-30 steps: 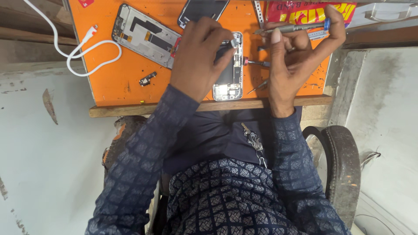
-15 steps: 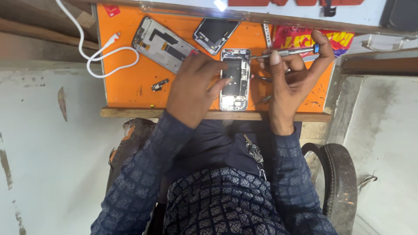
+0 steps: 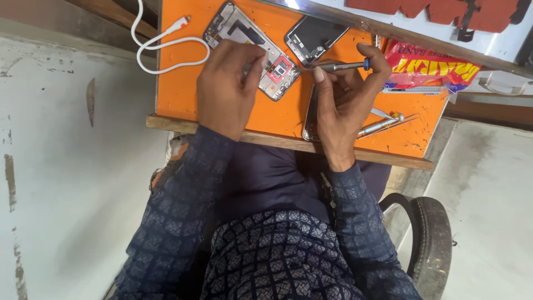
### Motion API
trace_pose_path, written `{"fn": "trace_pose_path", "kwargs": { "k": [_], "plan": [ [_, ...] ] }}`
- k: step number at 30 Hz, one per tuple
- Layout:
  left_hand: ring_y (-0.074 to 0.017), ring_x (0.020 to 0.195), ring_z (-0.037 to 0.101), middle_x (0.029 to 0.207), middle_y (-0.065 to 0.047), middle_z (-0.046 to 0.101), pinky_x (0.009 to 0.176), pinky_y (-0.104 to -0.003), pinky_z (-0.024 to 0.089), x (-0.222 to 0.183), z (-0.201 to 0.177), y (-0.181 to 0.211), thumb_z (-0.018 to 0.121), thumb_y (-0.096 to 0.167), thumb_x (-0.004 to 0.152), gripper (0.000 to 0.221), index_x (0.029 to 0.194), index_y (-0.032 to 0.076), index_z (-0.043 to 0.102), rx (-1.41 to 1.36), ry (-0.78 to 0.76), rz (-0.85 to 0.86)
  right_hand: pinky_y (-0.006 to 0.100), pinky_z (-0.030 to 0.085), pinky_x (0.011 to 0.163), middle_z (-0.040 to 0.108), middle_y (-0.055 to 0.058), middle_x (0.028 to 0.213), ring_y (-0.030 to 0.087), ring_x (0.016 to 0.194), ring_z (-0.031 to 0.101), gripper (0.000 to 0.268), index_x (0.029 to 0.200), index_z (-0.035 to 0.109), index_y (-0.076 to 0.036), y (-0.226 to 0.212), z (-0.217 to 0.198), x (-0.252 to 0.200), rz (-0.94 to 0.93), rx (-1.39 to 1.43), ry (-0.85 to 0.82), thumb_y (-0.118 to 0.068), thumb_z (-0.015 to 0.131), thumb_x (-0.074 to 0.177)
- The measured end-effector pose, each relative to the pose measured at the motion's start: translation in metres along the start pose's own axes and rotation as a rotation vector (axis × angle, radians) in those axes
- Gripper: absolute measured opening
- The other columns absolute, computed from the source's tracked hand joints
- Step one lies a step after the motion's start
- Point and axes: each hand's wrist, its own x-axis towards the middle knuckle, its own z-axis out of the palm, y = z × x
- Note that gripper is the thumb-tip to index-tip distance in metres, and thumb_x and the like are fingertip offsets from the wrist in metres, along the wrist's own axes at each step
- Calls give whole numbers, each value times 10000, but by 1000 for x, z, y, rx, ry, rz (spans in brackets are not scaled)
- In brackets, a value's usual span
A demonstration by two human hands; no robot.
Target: The person disassembles and reassembles two smartphones on an orange workbench. They use a screwdriver to remove screws, detach internal components, and then reattach parts and secure them with screws. The person handles the phones and tools with both hands throughout the process.
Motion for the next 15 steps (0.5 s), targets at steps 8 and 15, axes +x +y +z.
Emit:
{"fn": "trace_pose_path", "kwargs": {
  "k": [8,15],
  "plan": [
    [-233,839,658,967,-67,658,700,-361,524,2,4,-5,742,89,978,75,1037,48,721,23,-31,23,271,558,944,719,167,1140,179,1094,722,546,1486,257,-110,1,2,1,23,-58,-13,81,650,1158],
    [-257,942,632,1003,-62,653,782,-379,527,1,6,-2,758,107,983,96,1049,54,712,23,-75,80,271,561,986,704,149,1160,177,1107,713,555,1499,264,-112,-1,0,0,-1,-24,32,89,665,1172]
  ]
}}
